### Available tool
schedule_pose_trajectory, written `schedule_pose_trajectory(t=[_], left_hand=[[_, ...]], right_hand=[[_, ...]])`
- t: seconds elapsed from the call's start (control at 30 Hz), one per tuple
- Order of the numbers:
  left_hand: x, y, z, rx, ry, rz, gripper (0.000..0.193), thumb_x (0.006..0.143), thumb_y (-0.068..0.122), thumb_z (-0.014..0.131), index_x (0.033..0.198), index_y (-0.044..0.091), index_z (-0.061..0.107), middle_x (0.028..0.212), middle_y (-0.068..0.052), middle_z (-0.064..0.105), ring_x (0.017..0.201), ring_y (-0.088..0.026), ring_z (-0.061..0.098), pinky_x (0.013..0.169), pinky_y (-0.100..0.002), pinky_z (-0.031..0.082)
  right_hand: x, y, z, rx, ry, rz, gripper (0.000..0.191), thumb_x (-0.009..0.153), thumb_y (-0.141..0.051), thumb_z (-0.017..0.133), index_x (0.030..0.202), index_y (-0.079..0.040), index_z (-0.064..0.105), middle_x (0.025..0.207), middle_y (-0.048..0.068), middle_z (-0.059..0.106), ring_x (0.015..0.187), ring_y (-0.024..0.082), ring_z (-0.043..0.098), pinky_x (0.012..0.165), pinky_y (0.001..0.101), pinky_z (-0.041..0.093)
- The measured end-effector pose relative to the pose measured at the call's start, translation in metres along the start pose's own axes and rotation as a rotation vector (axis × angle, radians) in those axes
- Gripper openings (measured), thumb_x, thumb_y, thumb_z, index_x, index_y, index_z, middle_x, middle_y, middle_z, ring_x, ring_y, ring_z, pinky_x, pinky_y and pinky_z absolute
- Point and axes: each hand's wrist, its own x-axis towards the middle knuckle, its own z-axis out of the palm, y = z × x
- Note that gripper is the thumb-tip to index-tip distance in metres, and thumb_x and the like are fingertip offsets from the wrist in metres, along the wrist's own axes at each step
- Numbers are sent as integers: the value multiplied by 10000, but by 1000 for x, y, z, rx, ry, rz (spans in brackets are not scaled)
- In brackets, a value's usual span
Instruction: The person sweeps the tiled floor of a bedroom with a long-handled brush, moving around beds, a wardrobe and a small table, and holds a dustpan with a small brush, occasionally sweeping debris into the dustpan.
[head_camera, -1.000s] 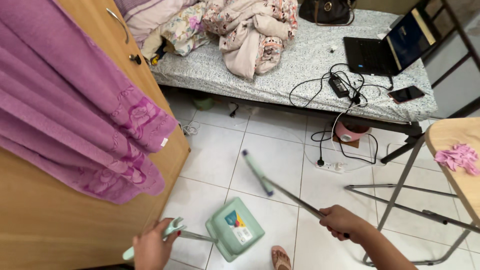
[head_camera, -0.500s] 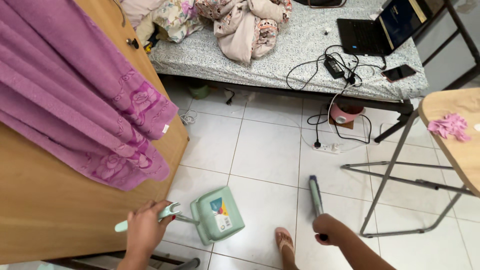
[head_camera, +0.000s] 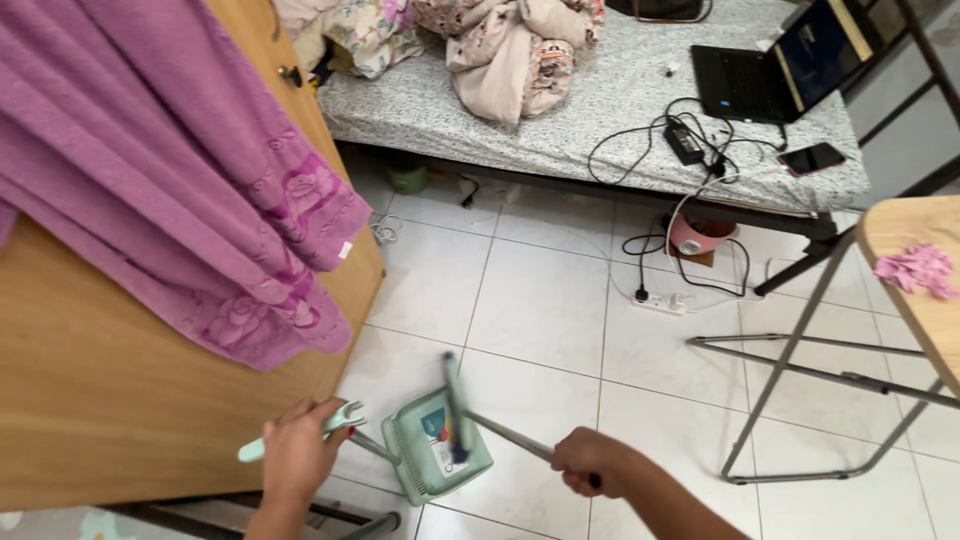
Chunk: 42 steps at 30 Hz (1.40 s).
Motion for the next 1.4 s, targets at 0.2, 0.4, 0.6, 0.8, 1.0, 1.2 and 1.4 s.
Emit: schedule_pose_trajectory(t=[0.2,0.4,0.6,0.8,1.0,1.2,1.4], left_hand=[[8,0,-3,-22,11,-18,343,728,274,832,1064,292,760,928,-3,696,980,-243,672,877,-439,429],[10,0,-6,-4,-11,-108,340,737,312,830,1069,291,760,933,4,704,1007,-234,678,886,-445,437],[22,10,0,8,77,-205,390,740,338,822,1116,277,739,988,-21,717,984,-288,695,854,-470,485],[43,43,12,43,68,-421,384,757,381,805,1131,327,734,1012,-9,735,994,-287,709,884,-474,494],[78,87,36,19,122,-584,407,753,423,806,1139,332,716,1054,9,728,1014,-272,716,906,-502,490],[105,112,44,25,128,-623,415,778,402,788,1171,302,697,1083,-6,712,999,-291,710,896,-520,484],[124,118,38,44,153,-635,384,795,375,785,1160,289,704,1061,-20,719,1002,-290,710,911,-515,472]], right_hand=[[-22,-37,-43,-281,135,-73,520,887,-78,702,1390,-91,568,621,60,559,484,153,516,446,312,414],[5,-55,-122,-372,249,-145,420,846,-50,678,1261,-31,737,606,75,608,478,160,562,442,297,484],[90,-80,-230,-60,316,-113,177,858,-42,729,821,92,620,596,115,564,462,176,457,394,309,338],[141,-121,-275,117,421,-96,269,869,-25,768,713,69,569,617,145,535,514,213,509,411,336,387],[184,-188,-276,-46,354,-130,295,834,24,779,675,66,535,611,139,543,548,215,563,420,372,425],[210,-217,-226,-683,167,-234,251,846,9,673,621,61,575,531,159,587,439,240,577,386,397,415],[172,-253,-185,-632,-55,-121,170,855,-3,678,701,43,623,532,109,566,397,176,498,371,348,339]])
